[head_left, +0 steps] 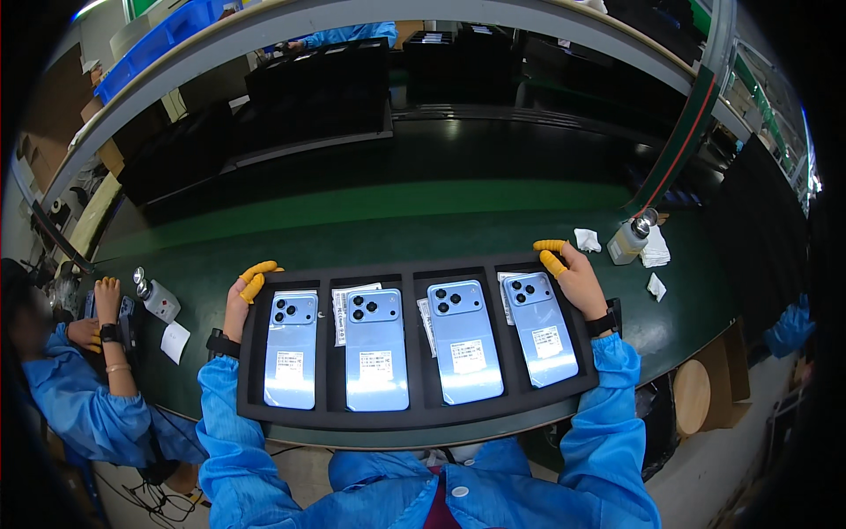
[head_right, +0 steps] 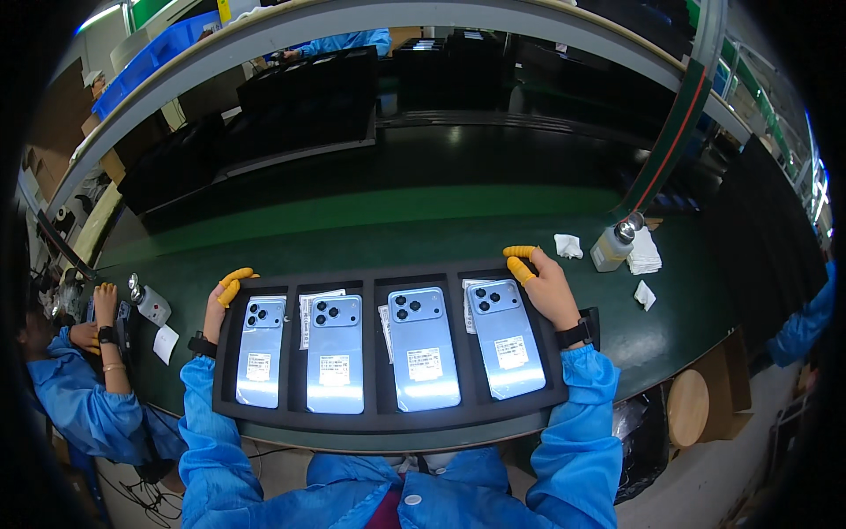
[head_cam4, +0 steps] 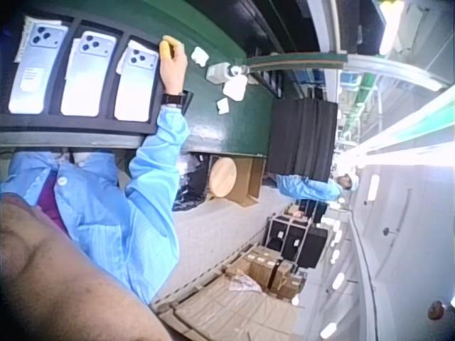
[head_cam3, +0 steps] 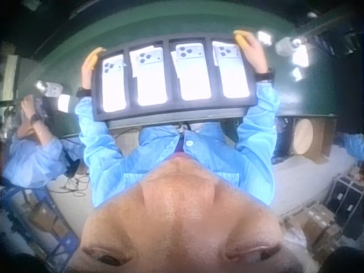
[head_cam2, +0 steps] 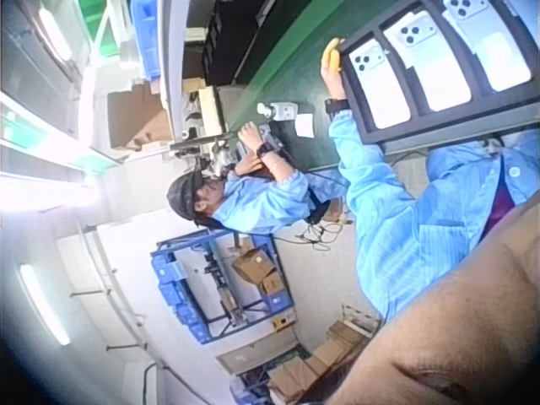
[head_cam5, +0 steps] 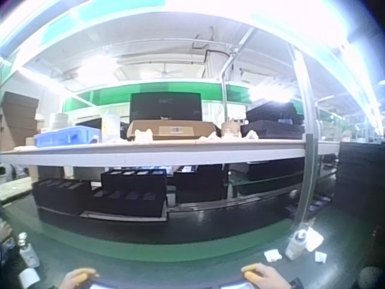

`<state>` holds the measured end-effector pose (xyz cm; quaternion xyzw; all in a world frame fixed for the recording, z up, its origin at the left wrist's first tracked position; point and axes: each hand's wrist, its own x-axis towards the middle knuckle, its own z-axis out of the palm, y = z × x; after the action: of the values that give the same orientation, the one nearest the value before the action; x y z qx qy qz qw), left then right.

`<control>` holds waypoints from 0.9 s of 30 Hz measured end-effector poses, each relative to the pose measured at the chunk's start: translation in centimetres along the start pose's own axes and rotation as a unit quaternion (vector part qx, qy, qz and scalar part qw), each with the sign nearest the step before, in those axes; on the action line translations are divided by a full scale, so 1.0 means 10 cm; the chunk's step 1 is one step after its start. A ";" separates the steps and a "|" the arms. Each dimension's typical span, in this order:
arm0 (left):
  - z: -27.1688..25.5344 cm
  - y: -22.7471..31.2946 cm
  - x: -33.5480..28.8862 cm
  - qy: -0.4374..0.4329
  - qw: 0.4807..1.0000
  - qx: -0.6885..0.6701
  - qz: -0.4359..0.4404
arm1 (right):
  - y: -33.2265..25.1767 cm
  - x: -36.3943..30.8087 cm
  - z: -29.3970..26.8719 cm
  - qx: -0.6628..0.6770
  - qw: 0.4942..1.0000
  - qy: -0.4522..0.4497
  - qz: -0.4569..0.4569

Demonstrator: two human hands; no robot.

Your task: Cleaning and inspecting the rear casing and camera modules of mobile phones on a factory tray.

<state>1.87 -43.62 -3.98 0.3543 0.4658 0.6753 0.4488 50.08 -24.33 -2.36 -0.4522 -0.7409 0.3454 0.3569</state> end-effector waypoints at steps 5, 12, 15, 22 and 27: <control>0.00 0.01 -0.01 0.011 1.000 0.008 0.000 | -0.01 0.01 0.01 -0.006 1.000 0.004 -0.001; 0.03 0.02 -0.01 0.016 1.000 0.012 -0.002 | -0.04 -0.02 -0.01 -0.012 1.000 0.004 -0.009; 0.02 0.03 -0.02 0.018 1.000 0.012 -0.008 | -0.05 -0.02 0.00 -0.011 1.000 0.004 -0.007; -0.03 -0.01 0.01 0.010 1.000 0.023 0.006 | -0.09 -0.03 0.00 -0.013 1.000 0.006 -0.007; -0.03 -0.01 0.01 0.013 1.000 0.026 0.006 | -0.07 -0.01 0.01 -0.012 1.000 0.005 -0.015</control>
<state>1.58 -43.59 -4.16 0.3601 0.4865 0.6702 0.4295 49.77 -24.70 -1.84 -0.4472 -0.7499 0.3282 0.3604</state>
